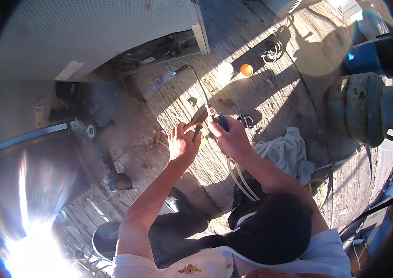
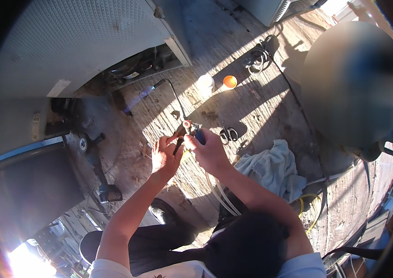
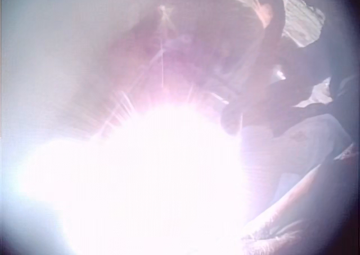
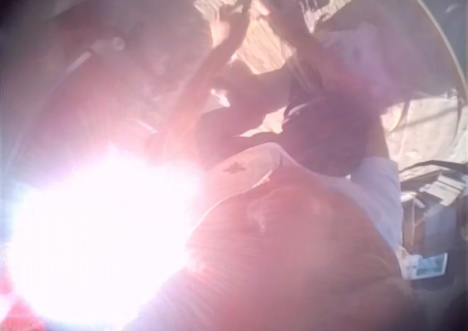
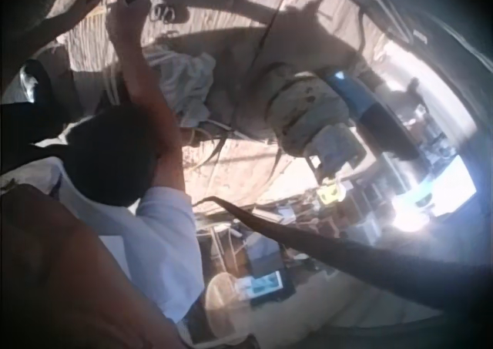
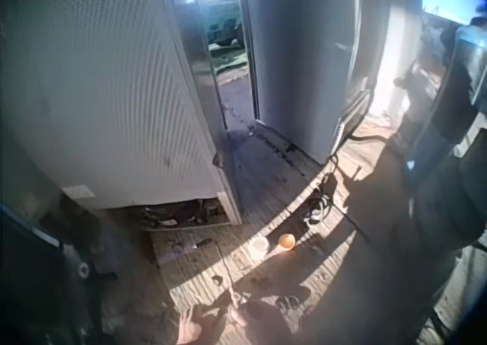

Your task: The person applies flux to a pipe, then uses a blowtorch to heat and solder a joint on an appliance. They repeatedly apply heat and solder to the connection point while seated on the floor.

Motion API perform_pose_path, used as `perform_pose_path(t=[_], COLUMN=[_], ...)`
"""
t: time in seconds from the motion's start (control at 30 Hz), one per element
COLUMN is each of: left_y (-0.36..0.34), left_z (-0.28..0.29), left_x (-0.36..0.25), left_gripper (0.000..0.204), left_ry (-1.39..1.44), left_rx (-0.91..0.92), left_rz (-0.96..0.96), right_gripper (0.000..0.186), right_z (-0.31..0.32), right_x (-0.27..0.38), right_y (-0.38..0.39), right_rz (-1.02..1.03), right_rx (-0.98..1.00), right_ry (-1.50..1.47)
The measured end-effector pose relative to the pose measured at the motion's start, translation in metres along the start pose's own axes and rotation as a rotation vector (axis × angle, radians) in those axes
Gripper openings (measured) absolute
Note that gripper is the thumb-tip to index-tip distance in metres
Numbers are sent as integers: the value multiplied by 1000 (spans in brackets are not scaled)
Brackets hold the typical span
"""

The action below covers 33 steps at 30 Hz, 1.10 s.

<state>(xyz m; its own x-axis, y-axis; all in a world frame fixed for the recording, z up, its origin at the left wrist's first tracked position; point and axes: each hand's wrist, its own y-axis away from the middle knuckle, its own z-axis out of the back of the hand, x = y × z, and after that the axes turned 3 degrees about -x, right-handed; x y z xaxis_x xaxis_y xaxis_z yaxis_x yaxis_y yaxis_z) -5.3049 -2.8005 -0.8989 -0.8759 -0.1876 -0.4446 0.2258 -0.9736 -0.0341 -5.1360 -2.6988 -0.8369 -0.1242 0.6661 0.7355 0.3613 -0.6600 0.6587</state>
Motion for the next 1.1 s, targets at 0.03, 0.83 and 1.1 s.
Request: perform_pose_path(t=[0.03, 0.83, 1.1], left_y=[-1, 13, 34], left_z=[-3, -24, 6], left_x=[1, 7, 9], left_gripper=[19, 43, 38], left_ry=[-17, 1721, -208], left_rx=[-14, -213, -88], left_rz=[-5, 847, 27], right_gripper=[26, 31, 29], right_z=[-6, -48, -50], right_x=[-9, -22, -18], right_y=[0, 20, 25], right_rz=[-25, 67, 28], right_rx=[17, 248, 323], right_ry=[-67, 93, -46])
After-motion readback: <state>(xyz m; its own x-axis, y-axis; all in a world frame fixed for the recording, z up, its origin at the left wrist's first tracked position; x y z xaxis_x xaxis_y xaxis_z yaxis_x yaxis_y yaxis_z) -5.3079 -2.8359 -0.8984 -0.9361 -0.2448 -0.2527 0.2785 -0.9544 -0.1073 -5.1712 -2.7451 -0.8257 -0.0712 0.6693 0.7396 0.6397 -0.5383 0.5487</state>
